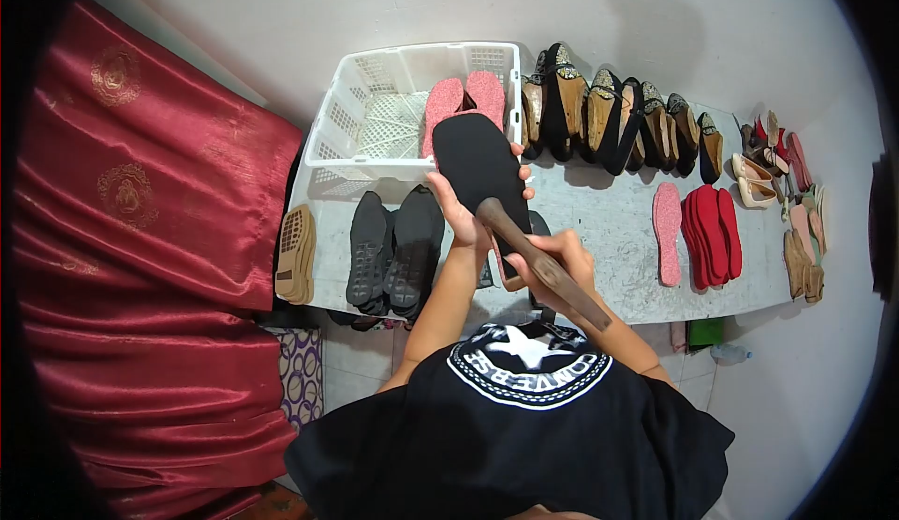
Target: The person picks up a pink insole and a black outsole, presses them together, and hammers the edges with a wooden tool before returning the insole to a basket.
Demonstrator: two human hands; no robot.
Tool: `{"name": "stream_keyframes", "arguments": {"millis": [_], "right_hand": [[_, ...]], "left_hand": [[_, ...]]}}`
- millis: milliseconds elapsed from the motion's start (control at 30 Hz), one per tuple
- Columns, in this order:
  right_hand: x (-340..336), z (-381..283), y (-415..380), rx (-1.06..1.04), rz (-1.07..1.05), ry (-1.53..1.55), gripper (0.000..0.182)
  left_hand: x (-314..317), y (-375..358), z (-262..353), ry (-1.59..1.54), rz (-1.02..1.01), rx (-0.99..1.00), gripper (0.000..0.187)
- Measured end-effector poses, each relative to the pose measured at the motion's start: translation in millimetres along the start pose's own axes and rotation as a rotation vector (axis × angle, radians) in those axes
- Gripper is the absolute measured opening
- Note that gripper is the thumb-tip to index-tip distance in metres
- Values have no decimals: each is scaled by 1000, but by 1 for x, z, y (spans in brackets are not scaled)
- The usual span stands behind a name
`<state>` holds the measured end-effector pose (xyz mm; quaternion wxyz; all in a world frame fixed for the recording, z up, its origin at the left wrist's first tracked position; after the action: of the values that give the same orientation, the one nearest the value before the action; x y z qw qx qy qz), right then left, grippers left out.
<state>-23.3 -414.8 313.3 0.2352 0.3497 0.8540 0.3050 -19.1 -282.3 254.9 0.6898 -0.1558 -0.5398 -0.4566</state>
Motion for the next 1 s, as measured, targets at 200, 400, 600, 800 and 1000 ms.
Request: {"name": "stream_keyframes", "arguments": {"millis": [200, 400, 600, 800, 1000], "right_hand": [[-6, -2, -2, -91, 79, 4, 33], [-8, 13, -3, -21, -20, -155, 35], [-15, 26, -10, 109, -12, -152, 34], [-7, 9, -10, 48, -72, -99, 36], [-8, 12, -9, -36, 56, -38, 36]], "left_hand": [[-7, -2, -6, -22, 26, -27, 85], [-13, -4, -3, 103, 38, -7, 88], [-18, -4, -5, 178, 59, -26, 89], [-16, -2, -10, 223, 48, -41, 90], [-12, -5, -13, 150, 38, -55, 93]]}}
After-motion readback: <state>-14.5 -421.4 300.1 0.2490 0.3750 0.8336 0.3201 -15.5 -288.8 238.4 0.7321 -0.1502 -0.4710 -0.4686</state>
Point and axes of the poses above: each hand's wrist, its own y-axis towards the middle knuckle, its own x-axis out of the palm, z = x × y, the point moved 9 cm from there along y, towards the middle knuckle, and after that the axes turned 5 degrees about y, right-handed, at the moved point
